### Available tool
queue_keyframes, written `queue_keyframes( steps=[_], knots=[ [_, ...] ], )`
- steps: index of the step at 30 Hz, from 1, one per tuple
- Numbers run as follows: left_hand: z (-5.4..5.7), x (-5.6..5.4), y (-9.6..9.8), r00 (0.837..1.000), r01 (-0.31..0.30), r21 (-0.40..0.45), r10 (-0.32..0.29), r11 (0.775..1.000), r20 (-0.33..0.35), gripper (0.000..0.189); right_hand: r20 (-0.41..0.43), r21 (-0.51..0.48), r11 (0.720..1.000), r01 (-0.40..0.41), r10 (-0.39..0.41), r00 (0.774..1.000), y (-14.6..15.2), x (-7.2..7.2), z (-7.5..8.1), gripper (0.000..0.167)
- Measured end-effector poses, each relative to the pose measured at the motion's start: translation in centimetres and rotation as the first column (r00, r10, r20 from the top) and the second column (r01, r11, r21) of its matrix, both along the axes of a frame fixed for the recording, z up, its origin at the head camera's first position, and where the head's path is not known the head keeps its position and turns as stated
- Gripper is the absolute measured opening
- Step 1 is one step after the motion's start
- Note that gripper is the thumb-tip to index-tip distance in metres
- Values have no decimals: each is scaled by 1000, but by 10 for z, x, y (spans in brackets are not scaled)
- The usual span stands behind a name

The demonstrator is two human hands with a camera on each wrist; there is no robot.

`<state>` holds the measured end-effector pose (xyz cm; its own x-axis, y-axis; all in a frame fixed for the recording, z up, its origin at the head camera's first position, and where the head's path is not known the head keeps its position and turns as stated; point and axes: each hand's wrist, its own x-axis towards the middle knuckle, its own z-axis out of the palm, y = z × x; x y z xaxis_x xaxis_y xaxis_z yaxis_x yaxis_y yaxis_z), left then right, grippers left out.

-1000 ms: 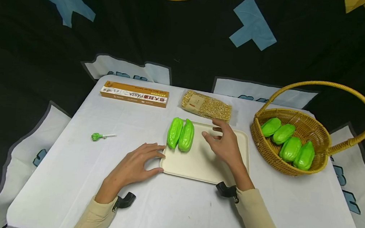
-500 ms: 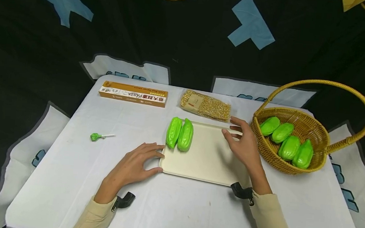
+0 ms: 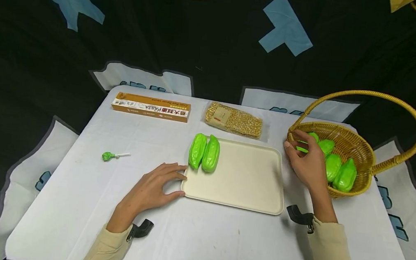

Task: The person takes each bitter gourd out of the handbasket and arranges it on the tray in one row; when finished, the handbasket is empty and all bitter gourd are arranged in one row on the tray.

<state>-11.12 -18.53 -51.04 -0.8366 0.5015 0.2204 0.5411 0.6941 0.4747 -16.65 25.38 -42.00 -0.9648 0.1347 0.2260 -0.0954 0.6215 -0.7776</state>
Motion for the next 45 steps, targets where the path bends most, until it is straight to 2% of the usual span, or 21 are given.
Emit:
queue_keyframes(
  steps=[5,9,16,19,25,32,40,45],
  knots=[
    [0,0,-1,1000,-3,2,3,1000,-2,41,54,48,997,56,-58,997,26,-5,1,61],
    [0,0,-1,1000,0,8,0,1000,-6,41,118,86,995,59,-69,991,45,-7,2,66],
    [-1,0,-1,1000,1,11,-1,1000,6,41,120,163,985,63,-83,989,73,-13,-2,65],
    [0,0,-1,1000,1,12,-1,1000,8,41,151,205,977,65,-98,984,82,-16,-6,67],
    [-1,-1,-1,1000,5,14,-5,1000,-6,41,211,260,964,56,-113,971,94,-24,-13,68],
    [0,0,-1,1000,5,16,-5,1000,-8,41,249,294,955,31,-108,963,100,-35,-11,70],
    [0,0,-1,1000,2,14,-2,1000,-13,40,342,287,957,49,-151,927,109,-47,-10,76],
    [-1,0,-1,1000,6,16,-6,1000,-14,40,373,305,951,51,-168,912,112,-50,-9,78]
  ],
)
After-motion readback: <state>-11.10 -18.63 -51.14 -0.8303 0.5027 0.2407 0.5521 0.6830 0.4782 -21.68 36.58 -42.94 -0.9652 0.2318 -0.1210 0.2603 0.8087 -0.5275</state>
